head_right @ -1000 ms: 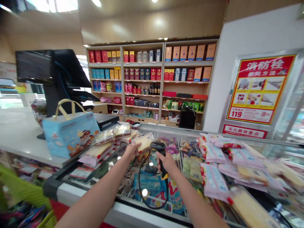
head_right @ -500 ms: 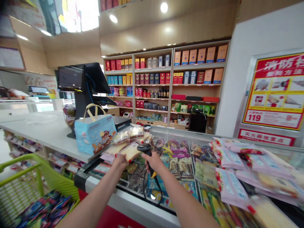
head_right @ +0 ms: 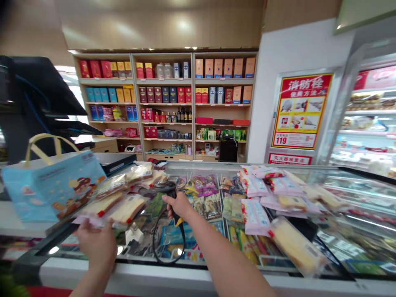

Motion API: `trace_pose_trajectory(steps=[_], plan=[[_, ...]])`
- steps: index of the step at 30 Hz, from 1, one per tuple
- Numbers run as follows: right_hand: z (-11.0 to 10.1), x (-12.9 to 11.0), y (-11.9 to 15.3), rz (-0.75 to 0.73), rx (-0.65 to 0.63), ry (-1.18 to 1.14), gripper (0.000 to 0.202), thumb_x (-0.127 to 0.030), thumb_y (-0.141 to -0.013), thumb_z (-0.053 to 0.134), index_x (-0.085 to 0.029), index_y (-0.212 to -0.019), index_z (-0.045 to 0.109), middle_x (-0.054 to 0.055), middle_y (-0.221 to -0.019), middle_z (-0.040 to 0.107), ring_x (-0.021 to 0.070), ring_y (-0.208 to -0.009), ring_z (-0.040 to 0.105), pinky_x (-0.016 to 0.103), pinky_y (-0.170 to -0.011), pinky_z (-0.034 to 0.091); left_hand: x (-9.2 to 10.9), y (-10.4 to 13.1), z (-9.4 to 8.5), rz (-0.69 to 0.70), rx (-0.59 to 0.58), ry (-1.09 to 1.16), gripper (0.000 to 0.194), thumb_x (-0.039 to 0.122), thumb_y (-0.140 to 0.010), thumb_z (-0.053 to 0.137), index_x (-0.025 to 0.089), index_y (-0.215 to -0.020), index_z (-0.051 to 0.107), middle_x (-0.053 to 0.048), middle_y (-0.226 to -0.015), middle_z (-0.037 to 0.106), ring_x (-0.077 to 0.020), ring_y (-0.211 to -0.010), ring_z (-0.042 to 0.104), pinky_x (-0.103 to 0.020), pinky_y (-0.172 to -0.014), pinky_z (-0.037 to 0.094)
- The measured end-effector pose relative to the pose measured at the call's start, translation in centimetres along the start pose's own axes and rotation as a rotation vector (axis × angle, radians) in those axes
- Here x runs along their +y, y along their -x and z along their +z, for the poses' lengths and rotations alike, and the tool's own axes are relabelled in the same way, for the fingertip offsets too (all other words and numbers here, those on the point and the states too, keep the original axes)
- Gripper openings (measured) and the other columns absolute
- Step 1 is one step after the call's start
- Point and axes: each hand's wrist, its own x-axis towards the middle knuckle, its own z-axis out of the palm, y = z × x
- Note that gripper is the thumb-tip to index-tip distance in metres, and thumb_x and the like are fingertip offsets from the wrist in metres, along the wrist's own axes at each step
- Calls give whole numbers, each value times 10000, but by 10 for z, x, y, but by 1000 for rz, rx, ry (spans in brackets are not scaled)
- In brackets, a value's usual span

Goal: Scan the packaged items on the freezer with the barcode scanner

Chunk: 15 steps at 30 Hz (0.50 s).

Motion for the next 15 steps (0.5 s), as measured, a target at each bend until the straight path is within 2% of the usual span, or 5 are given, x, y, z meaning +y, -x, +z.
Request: trace_pose_trajectory(steps=[2,4,7,11,15], plan=[[-17,-4,6,-35,30,1,293,-424,-781,676,-212,-729,479,-78,-492,512,92,-339,462,220,-347,424,12,18,12,64,-79,135,410,407,-684,664,293,-1073,594,-2,-1262,658,-273,-1237,573,-404,-1013,491],[-38,-8,14,-64,84,9,309,-443,-775,681,-213,-732,480,-74,-497,517,100,-345,473,229,-350,429,27,42,38,28,-413,229,369,385,-651,704,230,-978,632,-58,-1121,715,-266,-1094,653,-391,-958,520],[-74,-13,30,-119,178,22,342,-488,-763,680,-214,-731,478,-69,-500,518,109,-353,486,237,-353,430,47,85,87,-198,-963,218,344,313,-573,798,179,-849,641,-85,-875,743,-243,-838,707,-346,-768,562],[-121,-22,59,-182,310,43,401,-560,-709,683,-213,-726,484,-67,-493,521,102,-348,487,228,-348,428,64,148,143,-474,-1480,80,311,275,-566,823,163,-760,607,-59,-717,709,-194,-639,688,-292,-633,536],[-157,-30,88,-162,438,24,440,-589,-668,701,-206,-731,494,-62,-477,529,103,-334,479,226,-333,430,75,204,182,-533,-1770,-10,288,344,-658,786,169,-736,571,9,-577,607,-188,-593,676,-302,-630,542]])
